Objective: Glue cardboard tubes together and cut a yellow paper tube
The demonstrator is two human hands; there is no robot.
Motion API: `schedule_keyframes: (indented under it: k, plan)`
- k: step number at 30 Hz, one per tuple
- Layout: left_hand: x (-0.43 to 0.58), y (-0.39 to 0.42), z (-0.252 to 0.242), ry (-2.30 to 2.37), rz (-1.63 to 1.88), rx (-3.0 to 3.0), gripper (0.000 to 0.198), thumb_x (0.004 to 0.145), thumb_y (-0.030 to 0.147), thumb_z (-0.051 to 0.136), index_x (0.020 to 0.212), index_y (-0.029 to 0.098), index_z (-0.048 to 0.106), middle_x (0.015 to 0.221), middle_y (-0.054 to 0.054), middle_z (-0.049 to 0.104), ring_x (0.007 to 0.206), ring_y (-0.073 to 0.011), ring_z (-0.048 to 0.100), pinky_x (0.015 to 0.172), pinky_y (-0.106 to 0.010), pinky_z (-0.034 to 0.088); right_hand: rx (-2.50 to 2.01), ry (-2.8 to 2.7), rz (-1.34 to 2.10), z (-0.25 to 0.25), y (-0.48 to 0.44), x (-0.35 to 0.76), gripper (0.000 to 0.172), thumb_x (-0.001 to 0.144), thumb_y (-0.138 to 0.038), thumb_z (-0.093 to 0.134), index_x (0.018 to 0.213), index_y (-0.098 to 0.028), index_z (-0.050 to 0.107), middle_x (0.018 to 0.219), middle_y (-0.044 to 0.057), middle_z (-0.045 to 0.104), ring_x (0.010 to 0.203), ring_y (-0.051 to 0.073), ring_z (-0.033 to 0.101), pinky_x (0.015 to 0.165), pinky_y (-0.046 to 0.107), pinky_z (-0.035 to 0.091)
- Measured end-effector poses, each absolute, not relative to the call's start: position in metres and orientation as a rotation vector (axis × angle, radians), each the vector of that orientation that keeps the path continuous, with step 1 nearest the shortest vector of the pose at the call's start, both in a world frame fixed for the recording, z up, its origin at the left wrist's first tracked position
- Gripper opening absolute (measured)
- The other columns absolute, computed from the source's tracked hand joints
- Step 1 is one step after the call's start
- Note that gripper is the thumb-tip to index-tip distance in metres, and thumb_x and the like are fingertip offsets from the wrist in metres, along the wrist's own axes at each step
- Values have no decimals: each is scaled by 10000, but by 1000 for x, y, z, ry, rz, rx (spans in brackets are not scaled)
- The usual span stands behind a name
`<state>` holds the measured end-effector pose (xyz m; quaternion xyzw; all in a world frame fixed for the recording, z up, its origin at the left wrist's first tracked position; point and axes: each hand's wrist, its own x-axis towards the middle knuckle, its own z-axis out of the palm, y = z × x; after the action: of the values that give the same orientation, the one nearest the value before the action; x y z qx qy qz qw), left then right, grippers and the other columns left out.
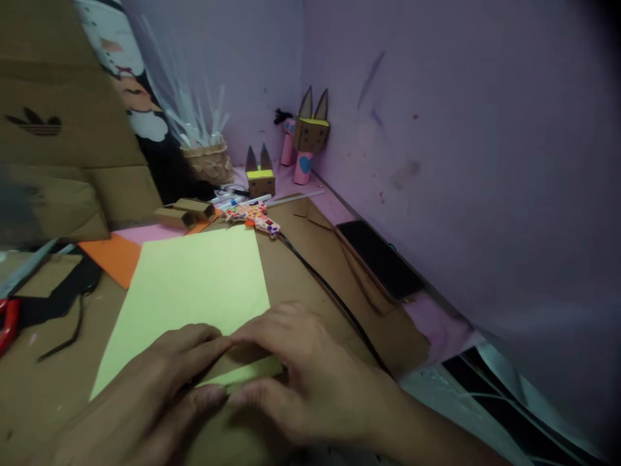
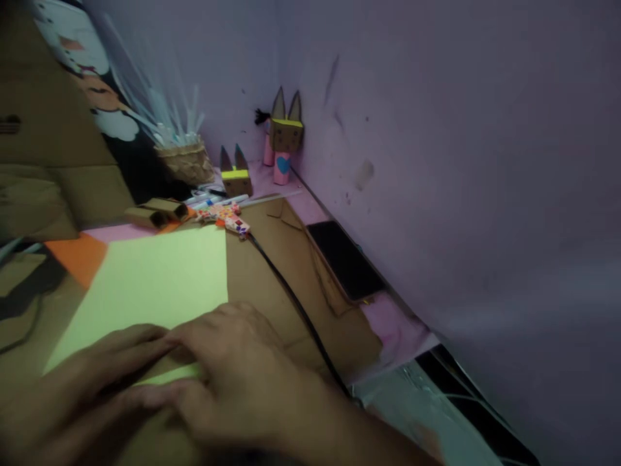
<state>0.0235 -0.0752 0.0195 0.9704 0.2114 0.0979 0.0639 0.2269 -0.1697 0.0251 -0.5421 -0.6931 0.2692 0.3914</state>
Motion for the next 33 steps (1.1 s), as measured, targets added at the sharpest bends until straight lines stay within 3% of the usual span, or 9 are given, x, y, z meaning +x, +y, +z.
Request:
schedule_keyframes:
  k: [3,8,15,19,24,33]
  plan:
    - [29,-76,30,602,231,2895,280,851,352,463,1080,285,609,1022,-1,689,884,-163,663,707,-183,541,-1374,-1805,727,14,-172,220,399,746,-315,706,1113,-204,596,1032,40,672,983,192,573,923,295,386]
    - [22,-65,46,778,129,2706,324,870,412,442,1081,264,638,1050,-13,696,928,-184,656,752,-231,529,-1447,-1767,751,-3,-170,216,312,774,-234,670,1075,-217,589,1027,45,659,959,200,566,855,310,426]
    - [32,7,52,1004,237,2685,438,875,379,421,1235,158,542,1281,-99,567,1161,-244,516,975,-373,404,-1627,-1865,719,8,-170,208,323,737,-145,590,1052,-213,571,1013,81,644,934,242,576,797,362,468]
    - [63,50,42,1003,208,2840,384,867,265,428,1222,174,541,1208,-116,589,1109,-245,531,919,-353,415,-1679,-1958,724,12,-162,205,334,708,-129,559,1032,-194,602,972,93,672,893,246,606,776,364,489]
    - [88,75,26,1038,147,2864,294,842,253,447,1045,148,632,975,-129,656,934,-257,584,788,-356,444,-1576,-2150,633,-9,-151,212,445,676,-163,567,1116,-212,615,1056,103,685,924,266,614,803,376,484]
    - [93,74,7,1181,197,2838,349,830,351,479,1056,105,583,1057,-172,580,1024,-318,497,860,-460,365,-1555,-2196,755,-1,-152,215,404,718,-169,549,1117,-207,600,1065,96,672,933,251,605,808,357,476]
